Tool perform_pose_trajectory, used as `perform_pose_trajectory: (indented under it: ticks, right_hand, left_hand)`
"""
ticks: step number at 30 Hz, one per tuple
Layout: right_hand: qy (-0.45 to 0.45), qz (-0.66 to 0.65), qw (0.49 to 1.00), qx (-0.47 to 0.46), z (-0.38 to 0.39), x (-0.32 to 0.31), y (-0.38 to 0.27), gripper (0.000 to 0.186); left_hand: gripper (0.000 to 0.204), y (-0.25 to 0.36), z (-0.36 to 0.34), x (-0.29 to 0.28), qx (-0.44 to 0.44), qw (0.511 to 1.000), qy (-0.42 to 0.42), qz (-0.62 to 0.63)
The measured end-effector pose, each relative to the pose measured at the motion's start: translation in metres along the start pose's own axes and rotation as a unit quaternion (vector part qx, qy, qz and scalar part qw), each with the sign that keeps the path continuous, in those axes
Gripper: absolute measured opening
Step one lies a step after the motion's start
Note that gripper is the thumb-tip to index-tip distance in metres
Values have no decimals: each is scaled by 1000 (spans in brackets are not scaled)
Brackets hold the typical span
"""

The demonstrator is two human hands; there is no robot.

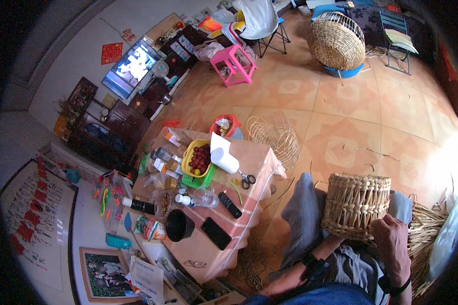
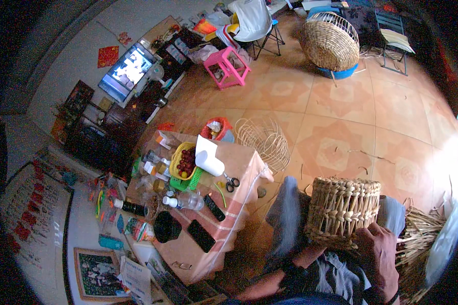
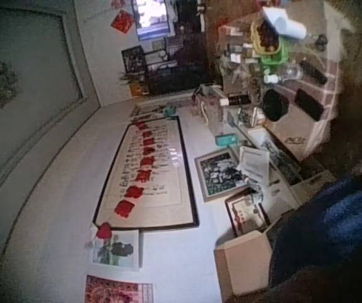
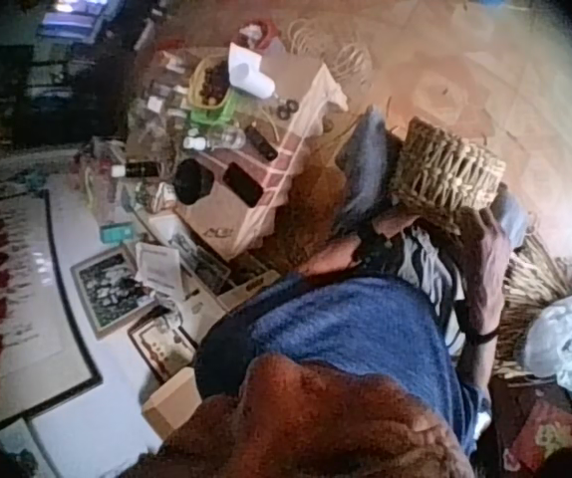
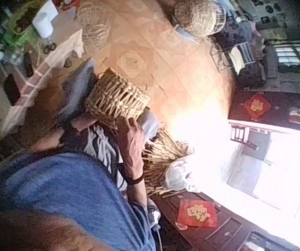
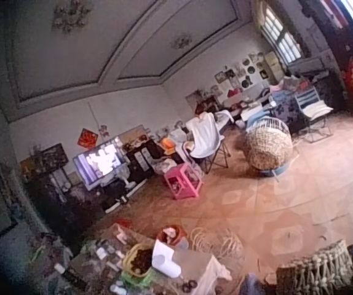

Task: Weaving a small basket using dry straw or reeds.

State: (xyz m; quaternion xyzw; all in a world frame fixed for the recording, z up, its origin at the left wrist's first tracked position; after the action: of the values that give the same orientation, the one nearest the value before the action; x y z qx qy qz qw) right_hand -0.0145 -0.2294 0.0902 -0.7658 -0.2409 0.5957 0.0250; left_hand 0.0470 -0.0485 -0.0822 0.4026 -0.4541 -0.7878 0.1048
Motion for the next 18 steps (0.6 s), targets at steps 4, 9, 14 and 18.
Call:
perform_pose_trajectory:
  ticks: [4, 9, 14, 18]
  right_hand:
    - [0, 4, 1000, -3, -1, 6, 3, 10]
    - [-8, 6, 1000, -8, 0, 7, 2, 10]
    - [-19, 9, 1000, -10, 4, 4, 2, 9]
    - [-10, 8, 1000, 2, 1, 9, 1, 11]
  left_hand:
    - [64, 0, -1, 2, -1, 1000, -4, 10]
    - [65, -1, 0, 3, -4, 1000, -7, 25]
    - [66, -3, 2, 4, -7, 999, -10, 44]
    - [66, -3, 5, 3, -11, 998, -12, 55]
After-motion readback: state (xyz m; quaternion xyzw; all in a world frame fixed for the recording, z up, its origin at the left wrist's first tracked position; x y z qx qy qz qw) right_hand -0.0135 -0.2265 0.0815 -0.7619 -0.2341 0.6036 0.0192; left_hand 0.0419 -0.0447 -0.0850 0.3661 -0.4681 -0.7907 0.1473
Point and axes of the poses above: each hand's wrist, its own z-axis away from the middle knuckle, its own x-axis out of the palm, y = z × x, the point moved 3 cm from there along -z, towards the middle knuckle, and after that the axes turned 15 degrees about -x, right-handed, at the moved point
